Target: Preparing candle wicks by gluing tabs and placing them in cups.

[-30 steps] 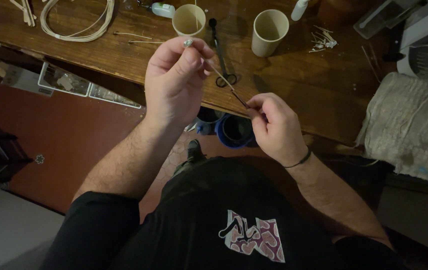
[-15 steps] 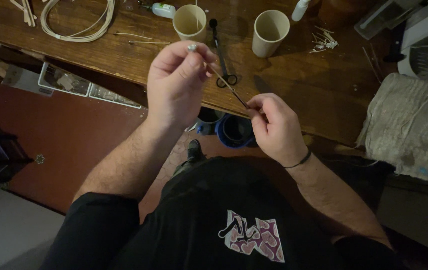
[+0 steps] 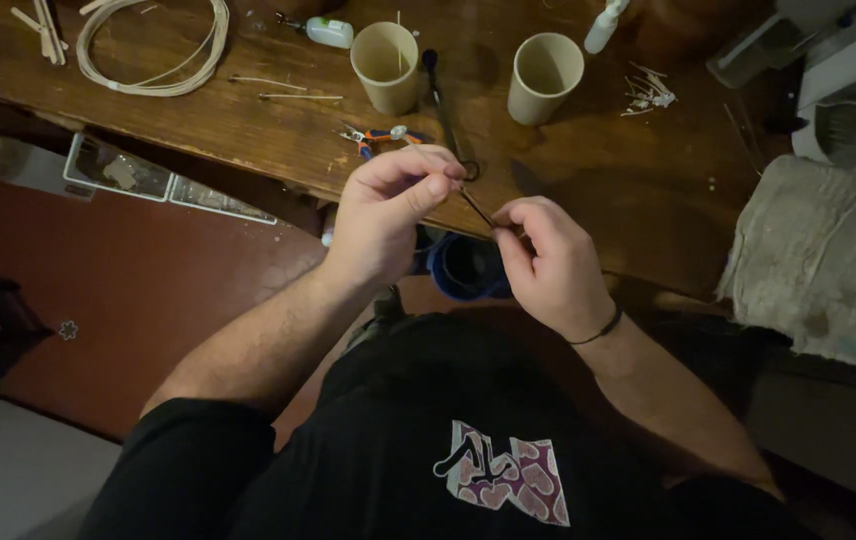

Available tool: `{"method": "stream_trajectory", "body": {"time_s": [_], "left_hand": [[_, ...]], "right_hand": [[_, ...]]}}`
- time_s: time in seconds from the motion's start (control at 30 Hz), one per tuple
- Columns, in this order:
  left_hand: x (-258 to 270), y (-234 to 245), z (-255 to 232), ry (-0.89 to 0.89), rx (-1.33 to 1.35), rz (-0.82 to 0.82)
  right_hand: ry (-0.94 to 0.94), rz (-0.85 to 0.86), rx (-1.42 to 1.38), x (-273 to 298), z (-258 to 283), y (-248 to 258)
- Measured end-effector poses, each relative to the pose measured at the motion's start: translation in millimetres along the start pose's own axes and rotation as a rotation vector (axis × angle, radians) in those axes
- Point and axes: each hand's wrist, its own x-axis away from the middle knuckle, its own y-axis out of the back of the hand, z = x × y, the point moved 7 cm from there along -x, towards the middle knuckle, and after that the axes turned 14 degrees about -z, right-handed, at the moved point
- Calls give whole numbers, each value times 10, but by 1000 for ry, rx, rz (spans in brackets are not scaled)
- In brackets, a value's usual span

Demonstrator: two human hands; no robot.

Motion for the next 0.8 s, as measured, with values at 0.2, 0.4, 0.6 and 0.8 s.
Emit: {"method": "stream_trajectory", "body": {"time_s": [0.2,0.4,0.6,0.8], "left_hand": [[-209,184,7,11,-3,14],[-542,367,-128,51,-67,91],[-1037,685,-331,47,-64,101],[-1325,945,-354,89,-74,174]], "right_hand": [[0,9,49,-110,-11,-232],[-44,4,77,-351,20,-552],[-61,9,124,-586,49,-931],[-88,2,142,-788,134,-1274]]}}
